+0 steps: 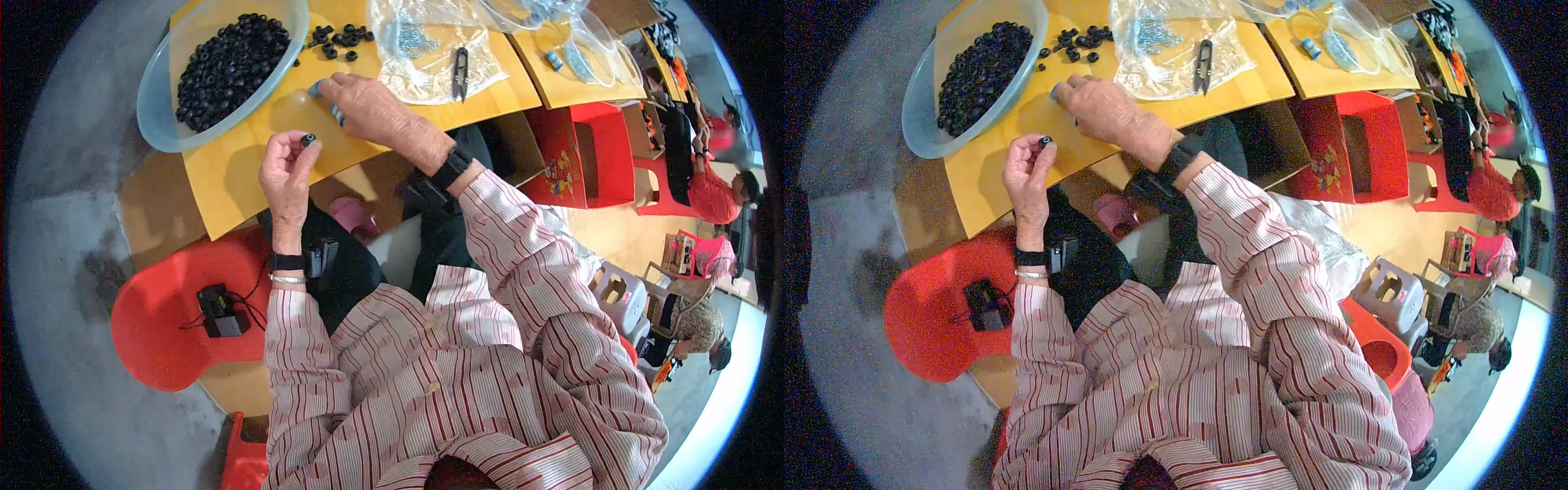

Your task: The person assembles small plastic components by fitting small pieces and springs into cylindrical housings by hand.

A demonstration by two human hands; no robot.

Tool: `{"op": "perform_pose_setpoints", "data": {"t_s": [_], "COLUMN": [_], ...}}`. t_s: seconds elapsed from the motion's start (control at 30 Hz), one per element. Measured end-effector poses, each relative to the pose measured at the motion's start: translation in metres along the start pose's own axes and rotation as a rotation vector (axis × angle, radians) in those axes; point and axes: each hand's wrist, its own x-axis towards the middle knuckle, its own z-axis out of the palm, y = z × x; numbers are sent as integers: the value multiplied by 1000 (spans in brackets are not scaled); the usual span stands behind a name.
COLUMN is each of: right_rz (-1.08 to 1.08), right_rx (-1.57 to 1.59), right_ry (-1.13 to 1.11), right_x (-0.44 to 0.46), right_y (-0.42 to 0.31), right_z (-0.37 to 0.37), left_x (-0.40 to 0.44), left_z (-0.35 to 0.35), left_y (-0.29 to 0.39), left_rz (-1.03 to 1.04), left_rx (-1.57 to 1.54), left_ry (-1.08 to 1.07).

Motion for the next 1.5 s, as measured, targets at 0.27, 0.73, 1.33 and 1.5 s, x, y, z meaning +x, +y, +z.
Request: {"op": "perform_pose_setpoints", "data": {"t_s": [0.27,0.73,1.33,1.5], "right_rz": [-6,336,118,-64], "right_rx": [-35,1323,1138,994], "right_ry": [42,403,436,474], "right_x": [-1,-58,-93,-101], "right_y": [-4,-66,-100,-98], "right_z": [6,-11,-50,-65], "left_x": [-1,-35,-72,-86], "left_z": [0,18,42,48], "left_y": [0,20,74,95], "left_rz": [0,6,55,-16], "left_rx": [28,-95,-361,-339], "left_ry": [-7,144,113,45]}}
